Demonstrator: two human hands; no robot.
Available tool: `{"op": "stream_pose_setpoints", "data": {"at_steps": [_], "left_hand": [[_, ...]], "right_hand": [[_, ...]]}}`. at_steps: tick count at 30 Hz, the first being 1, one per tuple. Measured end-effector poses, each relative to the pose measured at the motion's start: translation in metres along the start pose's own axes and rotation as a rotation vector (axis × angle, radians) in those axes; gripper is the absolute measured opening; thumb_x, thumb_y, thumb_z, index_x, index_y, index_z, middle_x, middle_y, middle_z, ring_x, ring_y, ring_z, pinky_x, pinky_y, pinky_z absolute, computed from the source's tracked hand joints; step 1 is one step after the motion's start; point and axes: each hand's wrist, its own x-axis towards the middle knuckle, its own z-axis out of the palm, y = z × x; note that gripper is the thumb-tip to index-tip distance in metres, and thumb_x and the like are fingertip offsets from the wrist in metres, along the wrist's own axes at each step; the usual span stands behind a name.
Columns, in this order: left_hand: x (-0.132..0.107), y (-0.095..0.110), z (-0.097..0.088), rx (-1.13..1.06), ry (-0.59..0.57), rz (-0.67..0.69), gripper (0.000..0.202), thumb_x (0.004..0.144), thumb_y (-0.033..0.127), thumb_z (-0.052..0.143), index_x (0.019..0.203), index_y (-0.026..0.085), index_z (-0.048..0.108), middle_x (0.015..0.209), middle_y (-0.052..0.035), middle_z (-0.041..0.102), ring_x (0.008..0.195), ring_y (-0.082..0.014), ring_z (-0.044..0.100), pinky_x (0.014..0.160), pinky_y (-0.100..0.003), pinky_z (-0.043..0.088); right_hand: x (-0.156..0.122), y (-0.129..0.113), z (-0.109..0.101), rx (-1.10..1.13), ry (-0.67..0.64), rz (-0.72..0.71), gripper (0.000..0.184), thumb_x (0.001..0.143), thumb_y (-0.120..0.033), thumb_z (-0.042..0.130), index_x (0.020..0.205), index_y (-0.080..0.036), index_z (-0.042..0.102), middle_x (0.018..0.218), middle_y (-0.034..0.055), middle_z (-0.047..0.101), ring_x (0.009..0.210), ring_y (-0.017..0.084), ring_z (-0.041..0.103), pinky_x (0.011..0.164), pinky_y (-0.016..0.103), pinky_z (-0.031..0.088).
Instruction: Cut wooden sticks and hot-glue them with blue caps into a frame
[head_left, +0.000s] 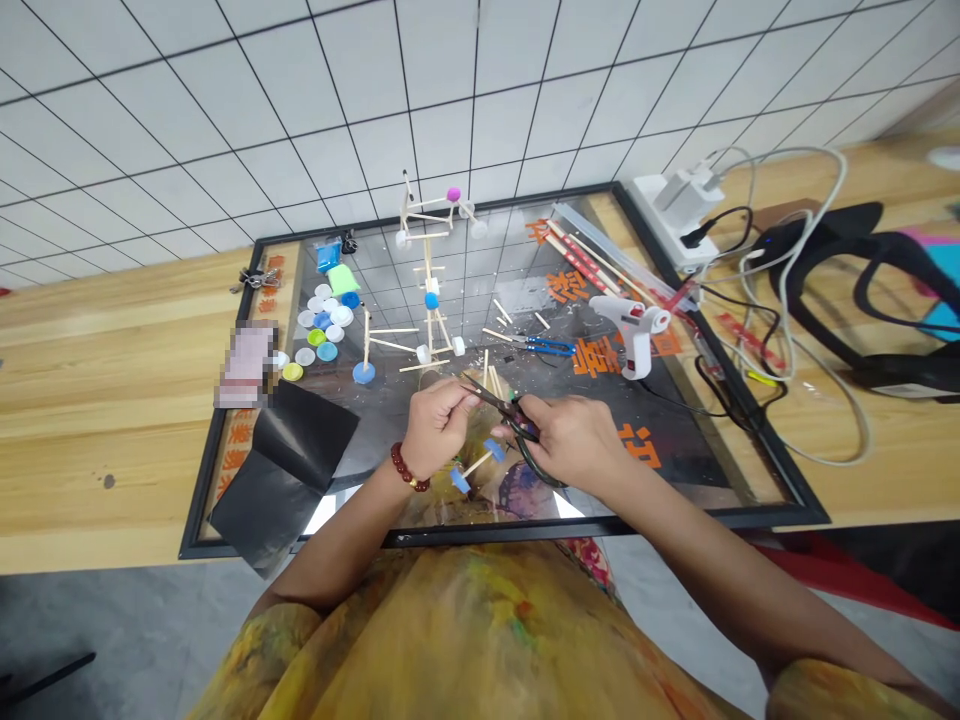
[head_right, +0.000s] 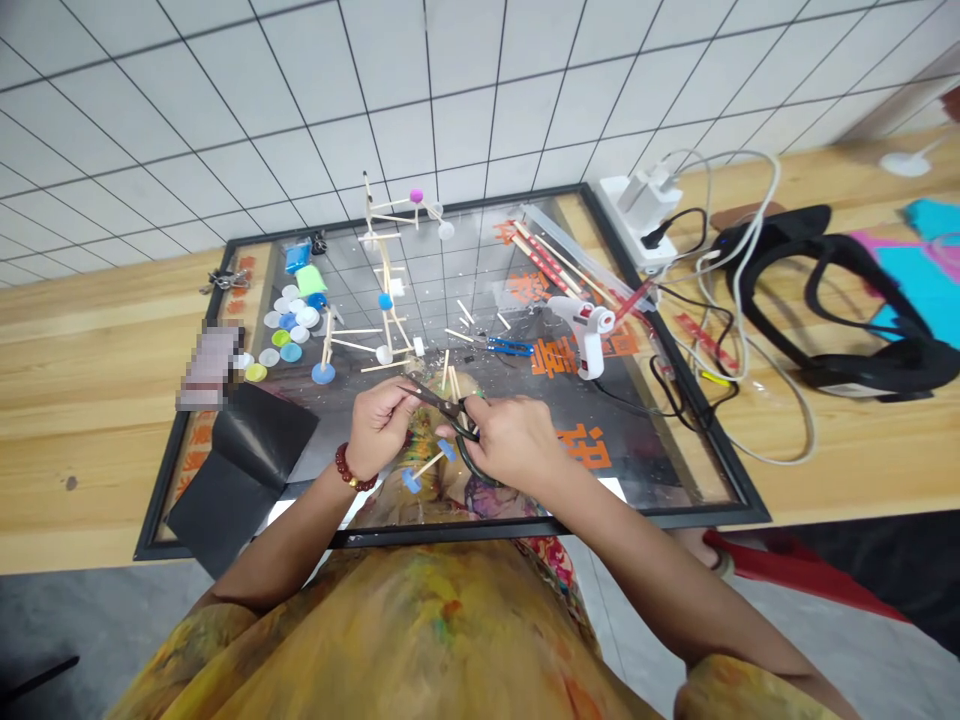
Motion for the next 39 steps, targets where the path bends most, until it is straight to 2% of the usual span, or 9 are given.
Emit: {"op": "stream_pose_setpoints", "data": {"at_steps": [5, 12, 16, 20, 24, 30, 35, 37, 39], "left_hand": [[-0.002, -0.004, 0.002, 0.067, 0.019, 0.09, 0.02, 0.09, 0.016, 0.051, 0.075, 0.017, 0.064, 0.076, -0.0054, 0.068, 0.072, -0.0133, 0.063, 0.067, -0.024, 0.048], [-0.002, -0.004, 0.004, 0.083, 0.014, 0.063, 0.02, 0.09, 0.019, 0.052, 0.073, 0.017, 0.063, 0.069, -0.0033, 0.063, 0.066, -0.0119, 0.058, 0.064, -0.023, 0.045], [-0.002, -0.003, 0.005, -0.084, 0.008, -0.118, 0.023, 0.091, 0.027, 0.055, 0.075, 0.017, 0.067, 0.072, -0.0042, 0.066, 0.067, -0.0119, 0.057, 0.067, -0.025, 0.044], [0.0, -0.009, 0.005, -0.628, 0.051, -0.437, 0.02, 0.088, 0.035, 0.061, 0.089, 0.017, 0.071, 0.076, -0.0034, 0.067, 0.054, -0.0067, 0.041, 0.053, -0.022, 0.033], [0.006, -0.012, 0.003, -0.971, 0.086, -0.604, 0.03, 0.076, 0.032, 0.074, 0.101, 0.016, 0.072, 0.081, -0.0042, 0.066, 0.056, -0.0051, 0.04, 0.051, -0.02, 0.029], [0.01, -0.01, 0.0, -1.067, 0.128, -0.633, 0.039, 0.071, 0.025, 0.077, 0.109, 0.02, 0.068, 0.078, -0.0029, 0.068, 0.053, -0.0047, 0.042, 0.049, -0.02, 0.028], [0.011, -0.013, 0.0, -1.048, 0.171, -0.656, 0.028, 0.068, 0.024, 0.079, 0.093, 0.015, 0.068, 0.074, -0.0037, 0.07, 0.053, -0.0054, 0.046, 0.05, -0.02, 0.031], [0.012, -0.014, 0.0, -1.038, 0.183, -0.682, 0.03, 0.066, 0.024, 0.08, 0.092, 0.015, 0.068, 0.075, -0.005, 0.071, 0.055, -0.0068, 0.05, 0.051, -0.02, 0.034], [0.011, -0.013, 0.0, -1.014, 0.189, -0.701, 0.034, 0.064, 0.026, 0.081, 0.093, 0.014, 0.068, 0.077, -0.0059, 0.072, 0.055, -0.0073, 0.052, 0.05, -0.02, 0.034]], "right_hand": [[0.001, -0.001, 0.002, -0.005, -0.037, -0.016, 0.049, 0.093, -0.055, 0.031, 0.087, -0.018, 0.064, 0.065, 0.0096, 0.07, 0.058, 0.021, 0.06, 0.056, 0.031, 0.012], [-0.001, 0.002, 0.024, 0.149, -0.071, -0.025, 0.049, 0.095, -0.051, 0.031, 0.078, -0.019, 0.063, 0.062, 0.0079, 0.069, 0.058, 0.018, 0.061, 0.054, 0.029, 0.018], [-0.001, 0.005, 0.025, 0.127, -0.054, 0.081, 0.049, 0.093, -0.056, 0.034, 0.081, -0.02, 0.064, 0.066, 0.0072, 0.071, 0.062, 0.02, 0.064, 0.054, 0.028, 0.019], [0.004, 0.021, 0.014, -0.065, -0.045, 0.295, 0.052, 0.089, -0.064, 0.038, 0.089, -0.019, 0.065, 0.074, 0.0107, 0.072, 0.068, 0.025, 0.067, 0.053, 0.029, 0.019], [0.008, 0.04, 0.004, -0.157, -0.151, 0.383, 0.06, 0.087, -0.069, 0.036, 0.092, -0.017, 0.065, 0.075, 0.0137, 0.071, 0.07, 0.029, 0.068, 0.052, 0.03, 0.024], [0.009, 0.056, 0.002, -0.142, -0.265, 0.344, 0.061, 0.084, -0.07, 0.038, 0.093, -0.015, 0.065, 0.081, 0.0153, 0.072, 0.079, 0.031, 0.069, 0.056, 0.031, 0.033], [0.011, 0.063, 0.0, -0.16, -0.324, 0.317, 0.049, 0.086, -0.056, 0.045, 0.095, -0.013, 0.065, 0.085, 0.016, 0.071, 0.083, 0.031, 0.068, 0.058, 0.032, 0.036], [0.01, 0.065, 0.0, -0.165, -0.321, 0.322, 0.047, 0.086, -0.055, 0.046, 0.094, -0.013, 0.066, 0.084, 0.0162, 0.071, 0.08, 0.03, 0.067, 0.058, 0.032, 0.035], [0.007, 0.064, 0.0, -0.174, -0.246, 0.353, 0.047, 0.085, -0.055, 0.046, 0.095, -0.014, 0.065, 0.081, 0.0154, 0.071, 0.075, 0.029, 0.066, 0.057, 0.031, 0.032]]}}
